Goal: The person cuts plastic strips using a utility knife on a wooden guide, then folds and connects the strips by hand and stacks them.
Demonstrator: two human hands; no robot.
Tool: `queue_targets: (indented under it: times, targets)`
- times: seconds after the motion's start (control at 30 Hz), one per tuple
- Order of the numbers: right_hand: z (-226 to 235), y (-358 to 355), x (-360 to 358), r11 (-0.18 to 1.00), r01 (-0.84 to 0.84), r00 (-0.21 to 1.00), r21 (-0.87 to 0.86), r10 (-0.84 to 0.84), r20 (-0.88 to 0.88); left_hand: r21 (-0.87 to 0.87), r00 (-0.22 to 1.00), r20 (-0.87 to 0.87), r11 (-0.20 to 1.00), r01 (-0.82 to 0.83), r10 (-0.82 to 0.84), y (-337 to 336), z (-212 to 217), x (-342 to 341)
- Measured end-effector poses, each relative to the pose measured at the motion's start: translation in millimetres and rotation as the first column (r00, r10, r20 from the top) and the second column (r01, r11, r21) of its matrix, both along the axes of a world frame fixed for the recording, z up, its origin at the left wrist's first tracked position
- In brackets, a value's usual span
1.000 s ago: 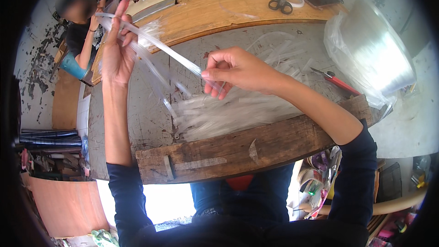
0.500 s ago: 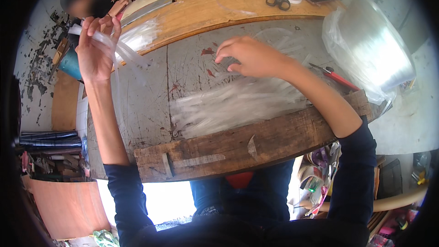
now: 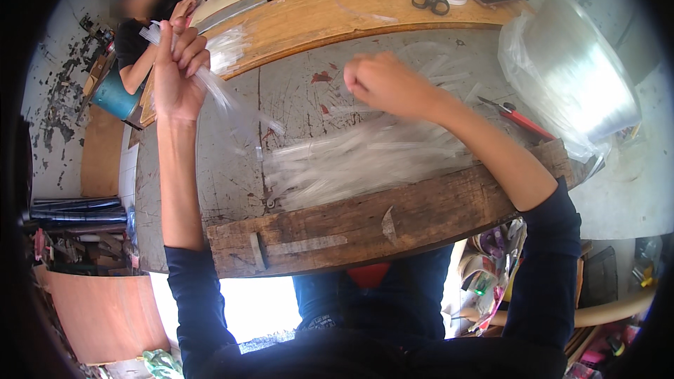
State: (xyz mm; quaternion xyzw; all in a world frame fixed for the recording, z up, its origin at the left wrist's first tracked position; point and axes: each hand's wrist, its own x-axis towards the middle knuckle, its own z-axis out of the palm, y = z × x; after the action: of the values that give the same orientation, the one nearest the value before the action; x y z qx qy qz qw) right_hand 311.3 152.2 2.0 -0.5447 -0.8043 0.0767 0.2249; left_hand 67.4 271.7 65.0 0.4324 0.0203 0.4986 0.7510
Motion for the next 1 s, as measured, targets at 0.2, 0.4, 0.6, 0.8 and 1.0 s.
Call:
queue_targets:
  times: [0.2,0.4,0.6,0.8,1.0]
  targets:
    - [18.4,-2.7,-1.9,0.976,0.193,0.851,-0.099,-0.217,-0.478,0.052,0.879,-0.393,0.961,-0.271,0.269,-20.7,-19.8,31.8]
    - [21.0,-9.1,-13.4,0.973,0.048,0.762,-0.227,-0.183,-0.621,-0.035,0.895,-0.444,0.998,-0.055,0.034,-25.8,-25.9,36.9]
    - [27.0,-14.0,-25.6,0.991,0.068,0.700,-0.111,-0.127,-0.702,-0.301,0.865,-0.494,0.951,-0.070,-0.093,-28.0,-31.6,37.9]
    - [23.4,-17.7,-29.7,0.978,-0.087,0.735,-0.190,-0.066,-0.675,-0.154,0.828,-0.553,0.988,0.011,-0.095,-38.7,-25.4,42.7]
    - [26.0,-15.5,-27.8,0.997,0.018,0.740,-0.081,-0.068,-0.669,0.309,0.796,-0.562,0.950,-0.052,0.226,-38.9,-23.0,42.5]
